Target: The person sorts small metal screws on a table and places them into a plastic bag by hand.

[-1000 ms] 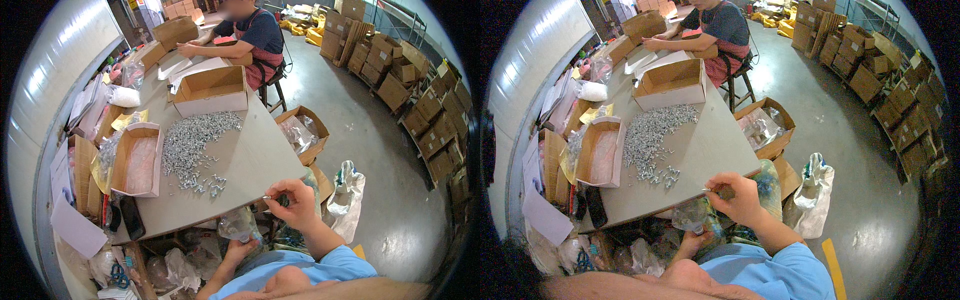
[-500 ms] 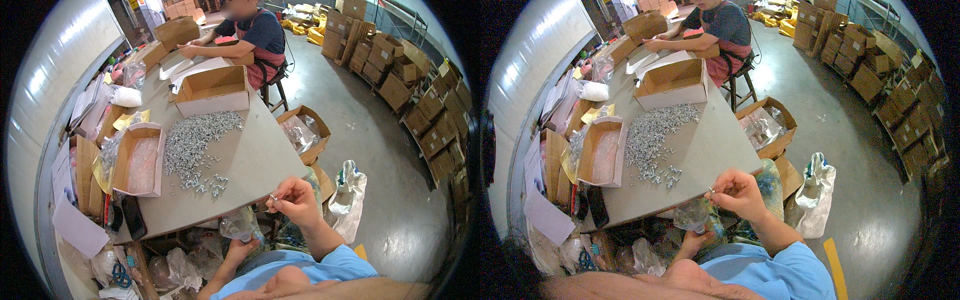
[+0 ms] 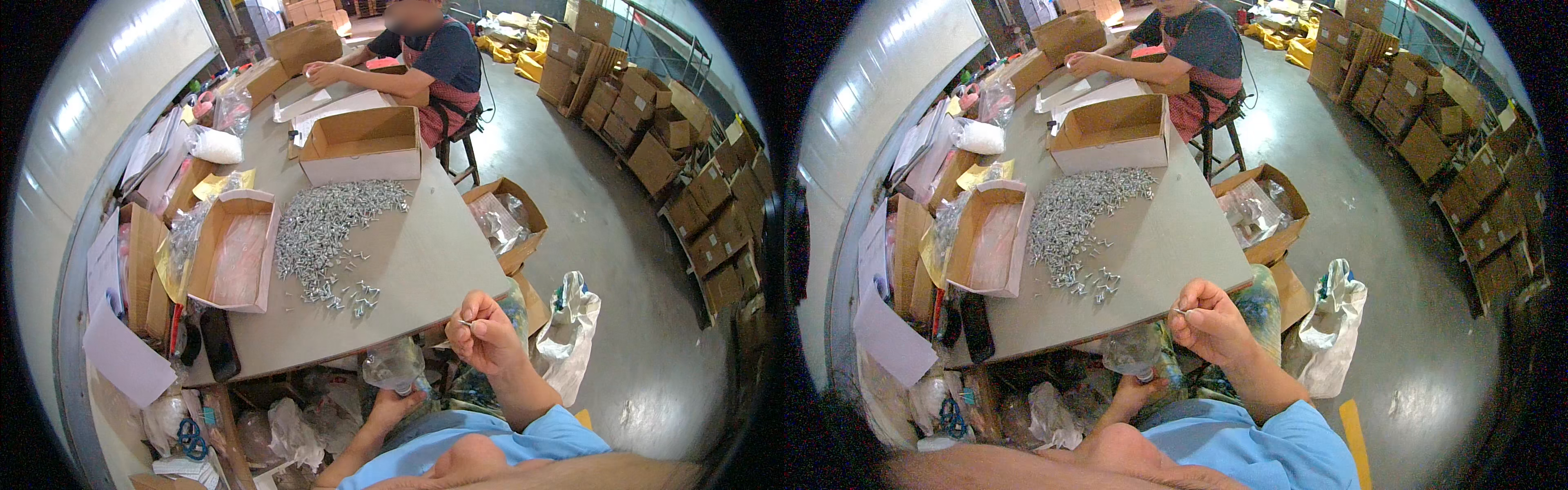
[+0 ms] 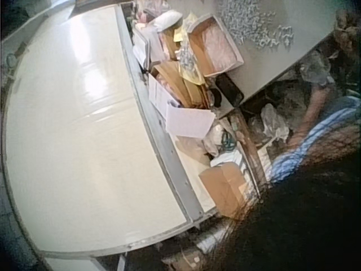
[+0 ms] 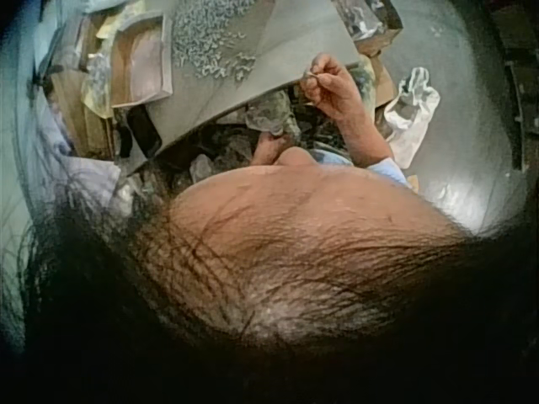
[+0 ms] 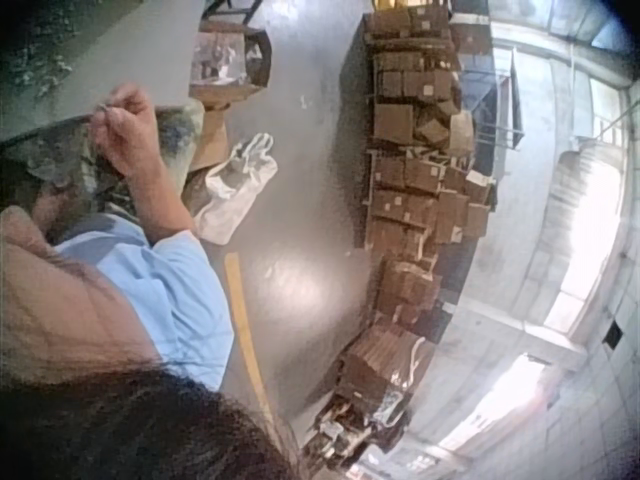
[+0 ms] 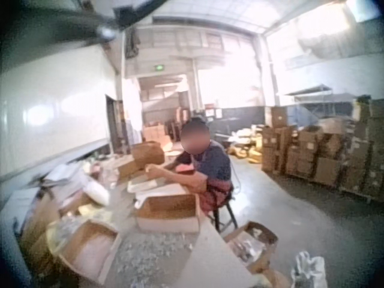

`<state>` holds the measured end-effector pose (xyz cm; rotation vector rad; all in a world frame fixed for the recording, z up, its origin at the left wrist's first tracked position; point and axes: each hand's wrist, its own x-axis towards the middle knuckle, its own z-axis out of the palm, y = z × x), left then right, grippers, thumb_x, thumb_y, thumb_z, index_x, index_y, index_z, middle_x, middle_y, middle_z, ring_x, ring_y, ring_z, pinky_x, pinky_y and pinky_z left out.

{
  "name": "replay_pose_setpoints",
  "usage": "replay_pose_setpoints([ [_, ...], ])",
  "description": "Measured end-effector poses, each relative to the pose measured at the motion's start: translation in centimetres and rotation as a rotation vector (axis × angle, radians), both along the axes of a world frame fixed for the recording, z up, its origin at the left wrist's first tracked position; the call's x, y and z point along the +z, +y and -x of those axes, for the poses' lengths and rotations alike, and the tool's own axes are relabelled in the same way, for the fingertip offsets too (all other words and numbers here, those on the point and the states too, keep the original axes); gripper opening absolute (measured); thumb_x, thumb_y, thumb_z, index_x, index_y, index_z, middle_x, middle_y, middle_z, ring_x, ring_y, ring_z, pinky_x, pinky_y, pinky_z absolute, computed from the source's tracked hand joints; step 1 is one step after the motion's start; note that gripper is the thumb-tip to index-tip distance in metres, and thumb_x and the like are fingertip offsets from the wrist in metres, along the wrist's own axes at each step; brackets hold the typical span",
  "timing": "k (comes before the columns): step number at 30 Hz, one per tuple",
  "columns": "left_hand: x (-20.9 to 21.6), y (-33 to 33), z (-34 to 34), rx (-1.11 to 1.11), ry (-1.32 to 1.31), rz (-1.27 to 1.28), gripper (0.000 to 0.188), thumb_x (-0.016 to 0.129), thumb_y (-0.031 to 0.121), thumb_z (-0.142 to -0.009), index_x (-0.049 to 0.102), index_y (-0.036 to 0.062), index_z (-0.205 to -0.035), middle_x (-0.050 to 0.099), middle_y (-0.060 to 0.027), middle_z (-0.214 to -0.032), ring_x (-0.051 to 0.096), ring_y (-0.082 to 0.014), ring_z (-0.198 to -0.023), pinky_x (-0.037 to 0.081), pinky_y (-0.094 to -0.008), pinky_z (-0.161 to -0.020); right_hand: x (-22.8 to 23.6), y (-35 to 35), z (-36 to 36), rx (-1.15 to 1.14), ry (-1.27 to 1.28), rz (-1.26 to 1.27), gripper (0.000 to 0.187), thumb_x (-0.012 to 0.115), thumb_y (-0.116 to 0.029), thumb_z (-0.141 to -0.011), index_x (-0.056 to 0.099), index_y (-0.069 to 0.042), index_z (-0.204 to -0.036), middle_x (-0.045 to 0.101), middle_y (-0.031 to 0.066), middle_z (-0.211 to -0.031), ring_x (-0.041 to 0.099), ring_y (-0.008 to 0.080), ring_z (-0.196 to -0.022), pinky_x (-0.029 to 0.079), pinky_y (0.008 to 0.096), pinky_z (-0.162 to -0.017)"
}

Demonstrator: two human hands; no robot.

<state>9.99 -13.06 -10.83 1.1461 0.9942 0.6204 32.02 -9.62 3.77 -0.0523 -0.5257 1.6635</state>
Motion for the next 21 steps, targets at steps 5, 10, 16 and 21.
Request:
replay_pose_setpoints([
  [5, 0.1, -0.1, 0.0, 0.019, -0.056, 0.041, 0.029, 0.077, 0.015, -0.077, 0.057, 0.0065, -0.096, 0.054, 0.0027, -0.082, 0.049, -0.0095, -0.075, 0.043, -0.0264, -0.068, 0.0, 0.0, 0.0, 0.014, 0.001, 0.018, 0.016, 0.066, -0.008, -0.085, 0.055, -0.004, -0.096, 0.064, 0.0111, -0.086, 0.061, 0.0157, -0.073, 0.051, 0.0239, -0.060],
  [10, 0.0, -0.2, 0.0, 0.043, -0.032, 0.031, 0.034, 0.079, 0.015, -0.076, 0.057, 0.0064, -0.101, 0.057, 0.0021, -0.086, 0.051, -0.0101, -0.078, 0.044, -0.0272, -0.072, -0.2, -0.1, 0.0, 0.036, 0.027, 0.072, 0.018, 0.065, -0.006, -0.085, 0.055, -0.003, -0.100, 0.064, 0.0117, -0.084, 0.062, 0.0163, -0.070, 0.053, 0.0241, -0.059],
  [16, 0.0, -0.3, -0.1, 0.057, -0.027, -0.008, 0.041, 0.079, 0.013, -0.074, 0.056, 0.0060, -0.108, 0.058, 0.0003, -0.093, 0.053, -0.0126, -0.085, 0.045, -0.0289, -0.078, -0.7, -0.3, -0.2, 0.108, 0.090, 0.065, 0.026, 0.061, -0.002, -0.087, 0.057, -0.001, -0.112, 0.065, 0.0150, -0.089, 0.064, 0.0198, -0.075, 0.056, 0.0269, -0.064],
  [21, -1.3, -0.1, 0.1, 0.051, -0.041, 0.029, 0.054, 0.081, 0.011, -0.072, 0.052, 0.0058, -0.117, 0.060, -0.0039, -0.105, 0.055, -0.0176, -0.098, 0.045, -0.0329, -0.087, -0.9, -0.6, -0.2, 0.123, 0.107, 0.017, 0.029, 0.055, -0.002, -0.090, 0.058, -0.002, -0.119, 0.065, 0.0185, -0.098, 0.065, 0.0216, -0.081, 0.055, 0.0309, -0.071],
])
